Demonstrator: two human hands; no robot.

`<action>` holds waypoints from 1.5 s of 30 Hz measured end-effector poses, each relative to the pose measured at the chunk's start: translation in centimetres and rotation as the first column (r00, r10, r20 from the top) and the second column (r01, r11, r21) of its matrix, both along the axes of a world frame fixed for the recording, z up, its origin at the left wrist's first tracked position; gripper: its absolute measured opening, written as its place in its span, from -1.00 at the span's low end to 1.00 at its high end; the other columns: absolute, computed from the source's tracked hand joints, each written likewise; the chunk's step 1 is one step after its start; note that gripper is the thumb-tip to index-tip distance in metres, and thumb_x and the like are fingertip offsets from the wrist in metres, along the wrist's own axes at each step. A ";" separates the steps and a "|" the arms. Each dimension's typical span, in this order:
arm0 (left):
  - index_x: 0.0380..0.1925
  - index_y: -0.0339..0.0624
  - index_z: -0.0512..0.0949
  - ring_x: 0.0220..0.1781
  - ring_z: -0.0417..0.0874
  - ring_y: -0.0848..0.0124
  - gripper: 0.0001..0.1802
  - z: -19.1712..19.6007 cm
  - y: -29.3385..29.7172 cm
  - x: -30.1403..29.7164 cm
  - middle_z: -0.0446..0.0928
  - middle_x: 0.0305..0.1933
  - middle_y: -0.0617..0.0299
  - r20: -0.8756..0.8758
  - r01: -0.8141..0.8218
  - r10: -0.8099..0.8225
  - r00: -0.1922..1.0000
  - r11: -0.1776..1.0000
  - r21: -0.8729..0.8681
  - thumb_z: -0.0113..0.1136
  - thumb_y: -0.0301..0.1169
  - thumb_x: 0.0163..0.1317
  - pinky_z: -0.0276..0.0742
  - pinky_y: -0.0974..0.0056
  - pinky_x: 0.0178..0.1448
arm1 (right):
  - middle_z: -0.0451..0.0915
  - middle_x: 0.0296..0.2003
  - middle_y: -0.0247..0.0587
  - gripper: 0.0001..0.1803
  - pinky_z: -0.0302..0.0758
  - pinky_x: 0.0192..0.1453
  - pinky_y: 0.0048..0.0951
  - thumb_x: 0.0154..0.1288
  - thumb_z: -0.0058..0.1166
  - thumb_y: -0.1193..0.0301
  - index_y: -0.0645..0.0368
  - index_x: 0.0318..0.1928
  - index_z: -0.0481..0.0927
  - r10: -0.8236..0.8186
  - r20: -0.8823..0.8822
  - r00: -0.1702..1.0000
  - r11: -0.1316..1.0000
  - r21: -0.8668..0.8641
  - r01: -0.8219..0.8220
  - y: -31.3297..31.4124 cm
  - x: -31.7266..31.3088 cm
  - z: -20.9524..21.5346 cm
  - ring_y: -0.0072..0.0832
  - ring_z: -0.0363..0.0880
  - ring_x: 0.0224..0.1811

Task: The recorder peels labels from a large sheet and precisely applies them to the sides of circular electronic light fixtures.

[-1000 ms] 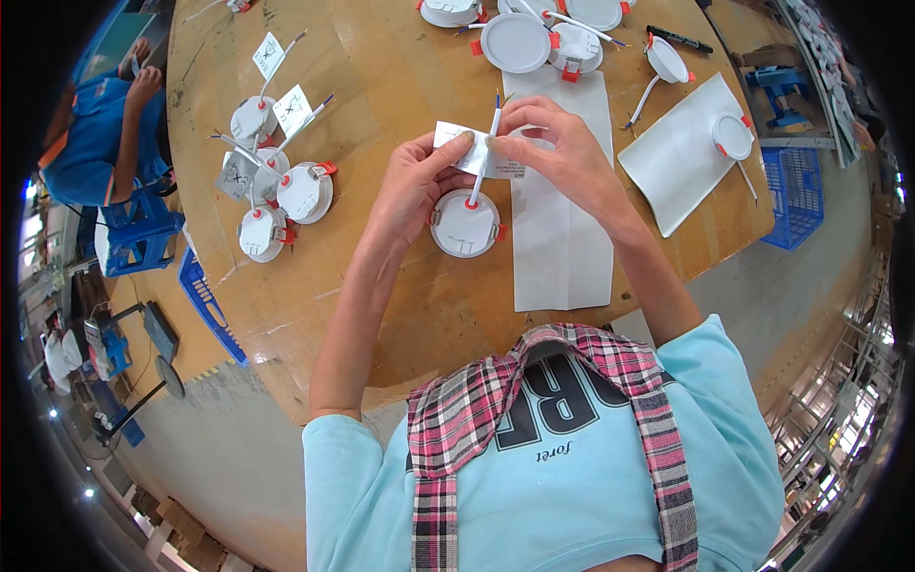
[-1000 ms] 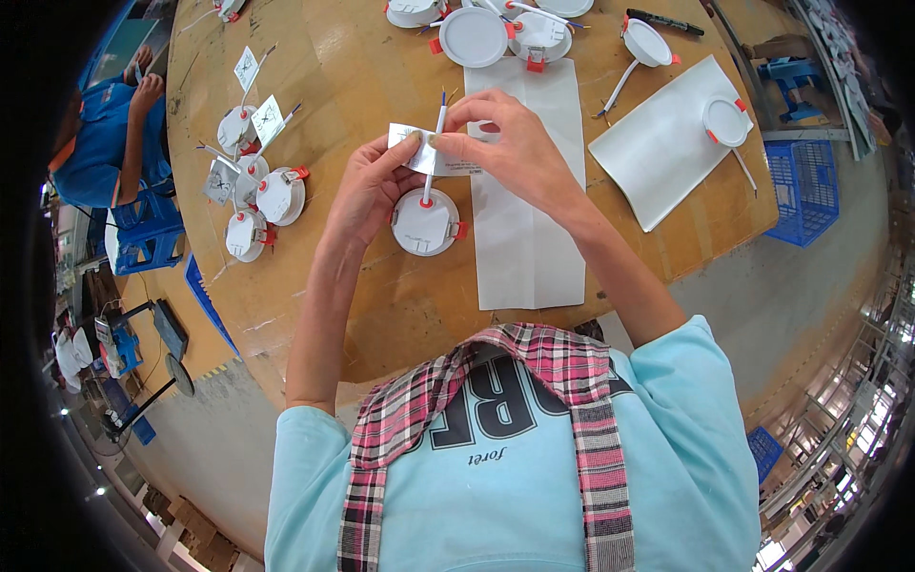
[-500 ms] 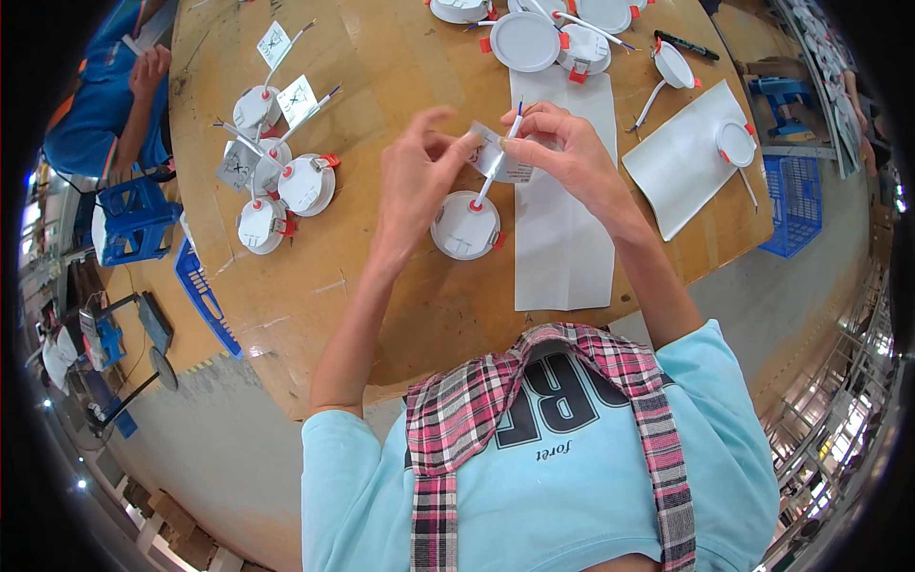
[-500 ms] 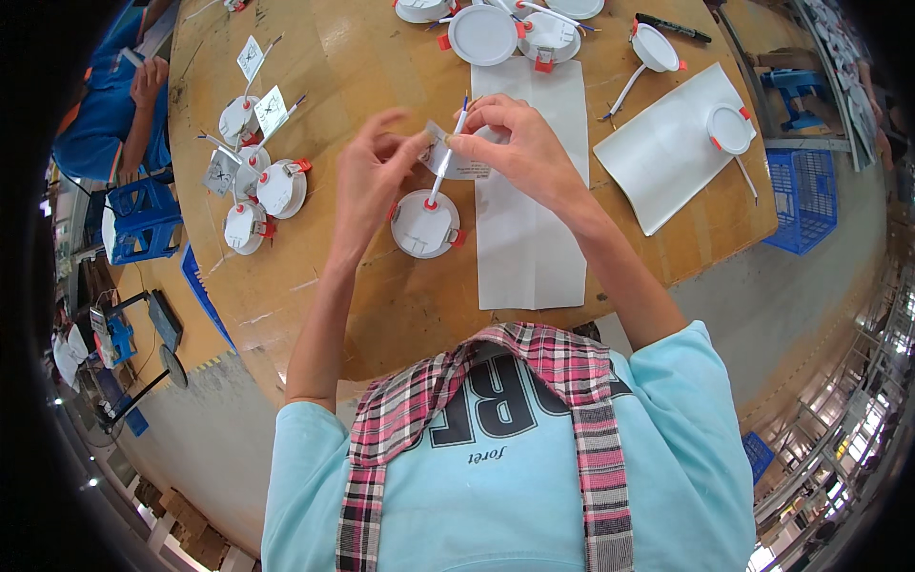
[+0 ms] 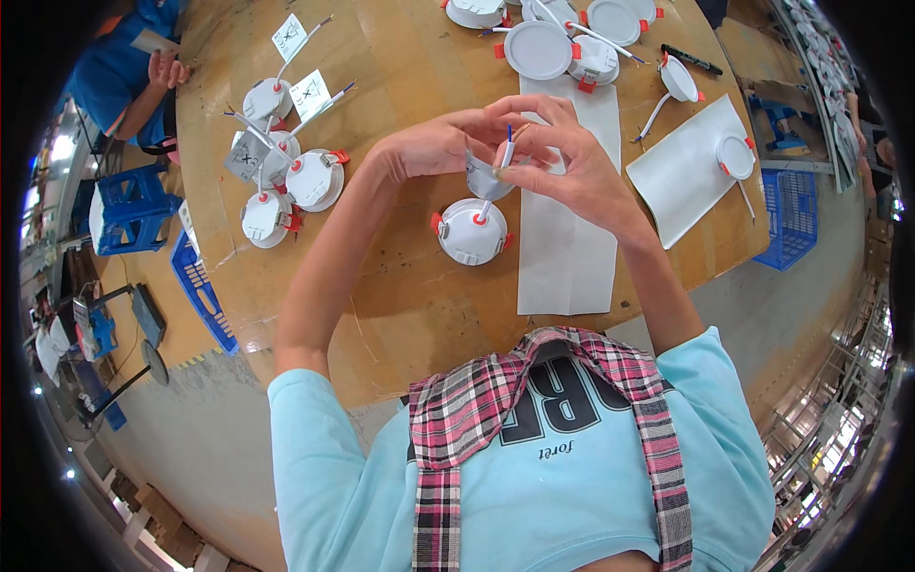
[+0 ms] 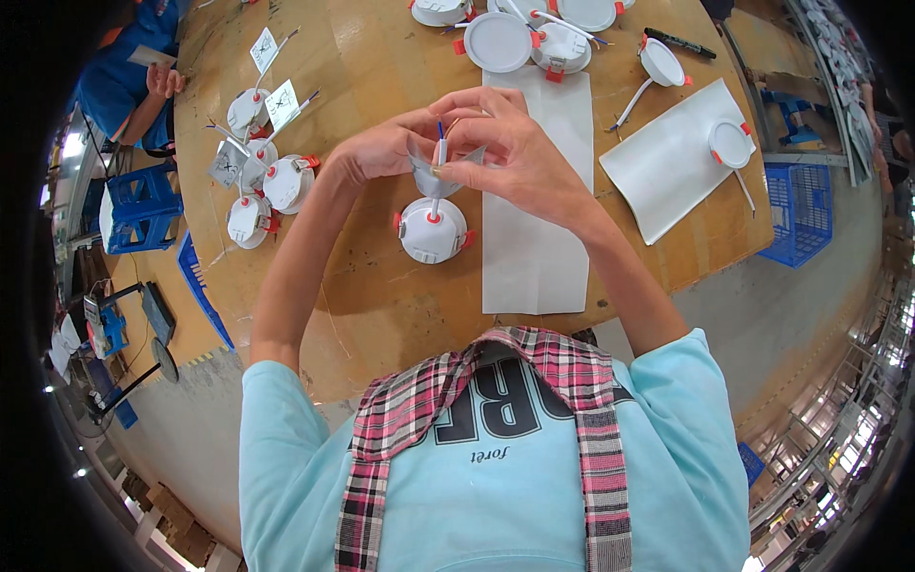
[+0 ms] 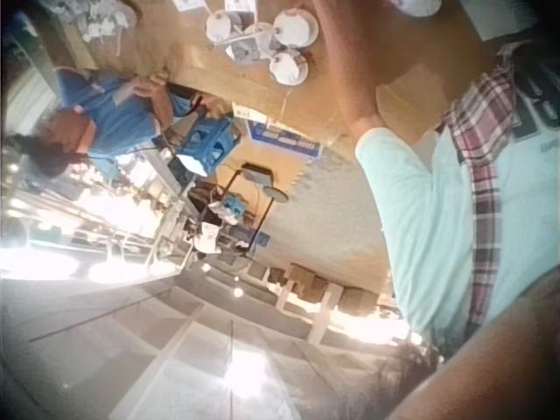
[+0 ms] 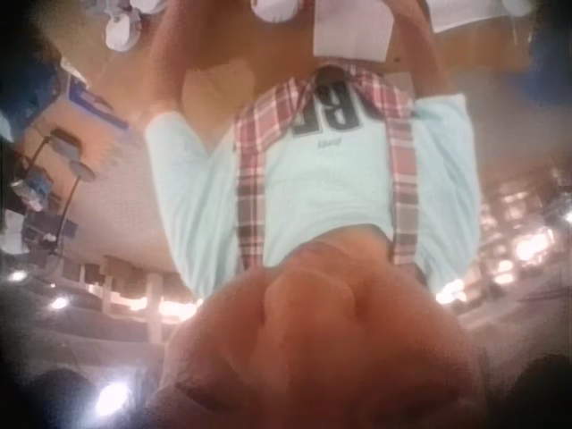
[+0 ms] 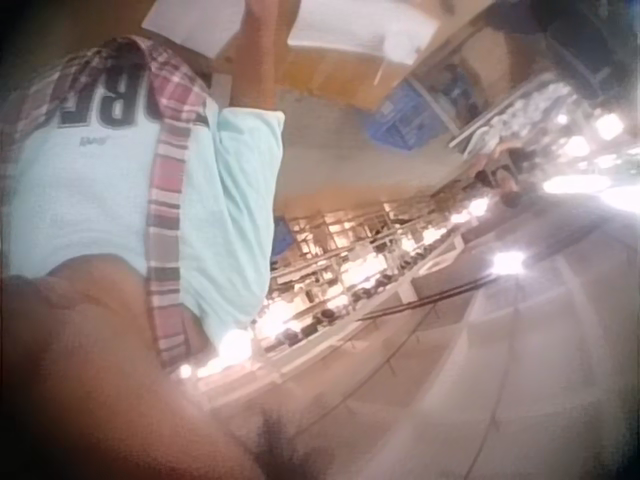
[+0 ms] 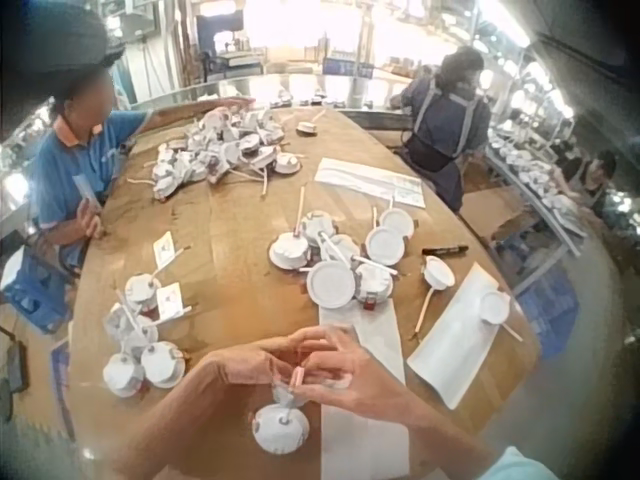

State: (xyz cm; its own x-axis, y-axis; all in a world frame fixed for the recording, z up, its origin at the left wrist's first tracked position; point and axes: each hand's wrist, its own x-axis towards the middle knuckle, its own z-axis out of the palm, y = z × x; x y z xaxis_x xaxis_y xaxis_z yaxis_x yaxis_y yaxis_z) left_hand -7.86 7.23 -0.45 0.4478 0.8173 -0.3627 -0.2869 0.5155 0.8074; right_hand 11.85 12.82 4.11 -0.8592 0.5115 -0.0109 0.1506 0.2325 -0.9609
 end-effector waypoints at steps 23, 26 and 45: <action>-0.24 -0.18 0.58 -0.28 0.59 0.64 -0.86 -2.2 -1.2 -1.8 0.62 -0.27 0.37 -0.046 -0.166 0.175 0.984 0.974 0.155 0.19 -0.38 0.27 0.50 0.48 -0.13 | 0.46 -0.02 -0.34 -0.78 0.26 0.26 -0.30 0.13 0.29 0.33 0.18 -0.30 0.61 -0.162 -0.050 0.986 0.972 0.163 0.168 0.0 0.8 -1.9 -0.35 0.29 0.15; -0.24 -0.19 0.58 -0.28 0.59 0.65 -0.87 -2.2 -1.8 -1.6 0.62 -0.28 0.37 -0.046 -0.249 0.260 0.964 0.954 0.166 0.18 -0.39 0.28 0.50 0.48 -0.13 | 0.48 -0.12 -0.31 -0.80 0.35 0.17 -0.38 0.15 0.27 0.38 0.21 -0.27 0.60 -0.196 -0.117 0.974 0.969 0.132 0.211 0.1 0.7 -3.2 -0.42 0.42 -0.02; -0.21 -0.28 0.62 -0.20 0.63 0.55 -0.80 -0.8 -2.7 -1.2 0.63 -0.25 0.27 -0.189 -0.378 0.418 0.889 0.900 0.215 0.22 -0.38 0.25 0.58 0.38 -0.02 | 0.56 -0.30 -0.33 -0.89 0.49 -0.03 -0.47 0.28 0.12 0.50 0.30 -0.25 0.55 -0.292 -0.105 0.951 0.944 -0.187 0.270 -0.6 0.0 -2.4 -0.62 0.51 -0.29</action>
State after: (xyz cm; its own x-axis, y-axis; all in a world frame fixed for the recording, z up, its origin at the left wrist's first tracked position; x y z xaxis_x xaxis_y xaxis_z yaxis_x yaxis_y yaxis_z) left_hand -9.09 4.50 -1.23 -0.0053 0.9666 -0.2561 -0.2395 0.2474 0.9389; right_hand 11.86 12.25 1.71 -0.6804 0.7327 -0.0164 0.0580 0.0315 -0.9978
